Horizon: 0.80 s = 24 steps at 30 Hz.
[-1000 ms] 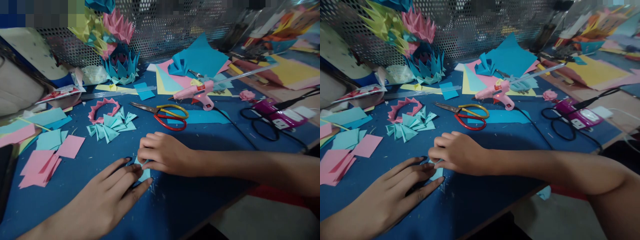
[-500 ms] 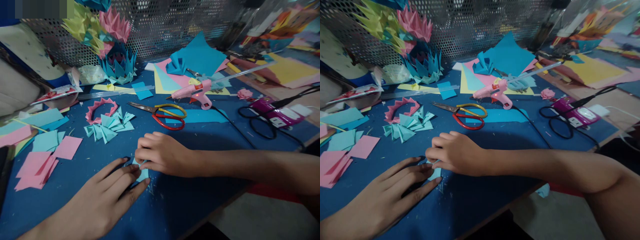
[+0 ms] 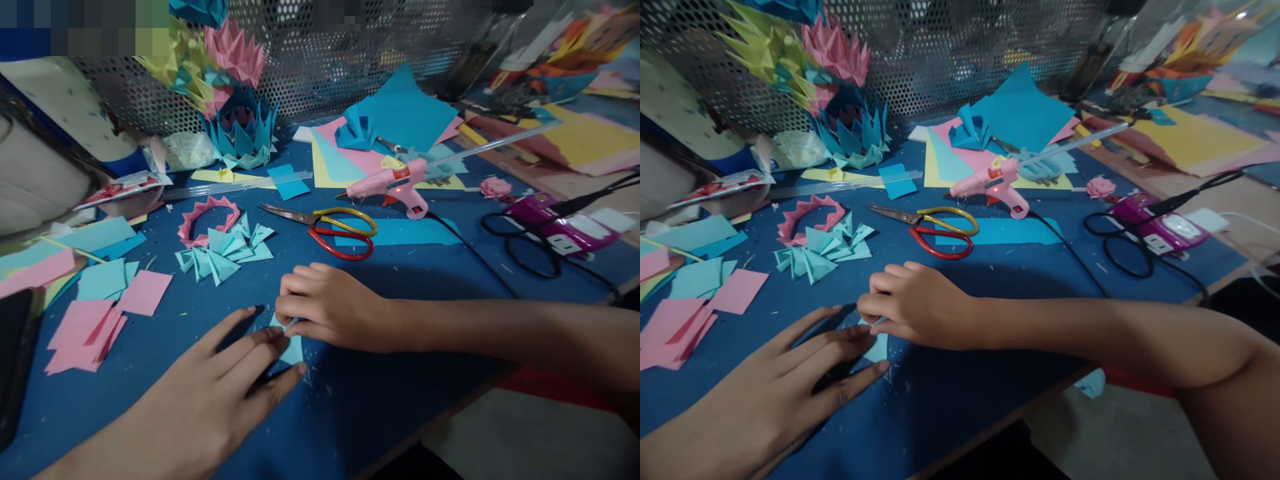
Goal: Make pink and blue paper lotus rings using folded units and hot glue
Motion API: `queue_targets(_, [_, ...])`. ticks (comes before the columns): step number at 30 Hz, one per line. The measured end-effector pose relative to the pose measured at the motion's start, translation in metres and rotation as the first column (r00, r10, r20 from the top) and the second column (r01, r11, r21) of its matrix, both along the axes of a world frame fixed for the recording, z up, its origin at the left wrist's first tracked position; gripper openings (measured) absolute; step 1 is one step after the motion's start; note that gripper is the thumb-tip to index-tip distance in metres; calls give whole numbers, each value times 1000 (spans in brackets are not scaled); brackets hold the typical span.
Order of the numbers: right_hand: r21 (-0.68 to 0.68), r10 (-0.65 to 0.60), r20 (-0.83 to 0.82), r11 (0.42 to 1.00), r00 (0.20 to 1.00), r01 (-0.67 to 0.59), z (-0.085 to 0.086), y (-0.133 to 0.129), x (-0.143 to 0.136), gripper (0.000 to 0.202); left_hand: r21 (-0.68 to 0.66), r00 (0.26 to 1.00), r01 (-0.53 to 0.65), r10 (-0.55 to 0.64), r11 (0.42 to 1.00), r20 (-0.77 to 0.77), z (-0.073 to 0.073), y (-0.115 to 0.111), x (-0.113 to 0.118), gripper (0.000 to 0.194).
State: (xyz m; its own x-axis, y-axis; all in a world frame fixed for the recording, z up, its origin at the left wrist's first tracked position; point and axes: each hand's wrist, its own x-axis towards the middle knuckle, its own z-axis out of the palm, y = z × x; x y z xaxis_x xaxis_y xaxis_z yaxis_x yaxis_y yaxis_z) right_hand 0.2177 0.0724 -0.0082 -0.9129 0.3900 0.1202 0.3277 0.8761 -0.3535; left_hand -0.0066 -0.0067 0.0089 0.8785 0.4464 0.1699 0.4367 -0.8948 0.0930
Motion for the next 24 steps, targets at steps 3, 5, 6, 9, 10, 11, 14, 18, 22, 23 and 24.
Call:
queue_targets(3, [1, 2, 8, 1000, 1000, -3, 1, 0, 0, 25, -43, 1000, 16, -17, 999, -15, 0, -1, -4, 40])
queue_targets(5, [-1, -1, 18, 1000, 1000, 1, 2, 0, -1, 24, -56, 1000, 7, -8, 998, -10, -2, -2, -6, 42])
queue_targets(6, [-4, -3, 25, 1000, 1000, 3, 3, 0, -1, 23, -59, 1000, -4, 4, 998, -7, -3, -2, -7, 42])
queue_targets(9, [-18, -11, 39, 1000, 999, 12, 5, 0, -3, 21, -73, 999, -33, 32, 997, -22, -6, -4, -8, 46])
queue_targets(10, [-29, -15, 39, 999, 999, 16, 5, 0, -3, 20, -75, 999, -37, 35, 997, -26, -7, -4, -8, 48])
queue_targets(11, [-47, -24, 34, 999, 999, 25, 6, 0, -3, 19, -73, 999, -39, 37, 997, -27, -7, -4, -7, 48])
queue_targets(14, [-127, -78, 10, 989, 997, 79, 7, -1, -4, 12, -52, 1000, -21, 19, 998, -21, -7, -4, -5, 48])
queue_targets(18, [-181, -114, 9, 977, 993, 113, 7, 1, -5, 13, -31, 1000, -4, 3, 999, -24, -7, -5, -4, 46])
queue_targets(22, [-152, -115, 10, 982, 993, 115, 4, 2, -6, 13, -26, 999, -12, 11, 1000, -39, -8, -6, -5, 45])
queue_targets(23, [-143, -114, 5, 983, 993, 113, 3, 3, -6, 13, -25, 999, -6, 5, 1000, -51, -8, -6, -5, 45])
queue_targets(24, [-137, -116, -1, 984, 993, 114, 2, 3, -6, 13, -26, 998, 0, -1, 1000, -61, -8, -6, -5, 46])
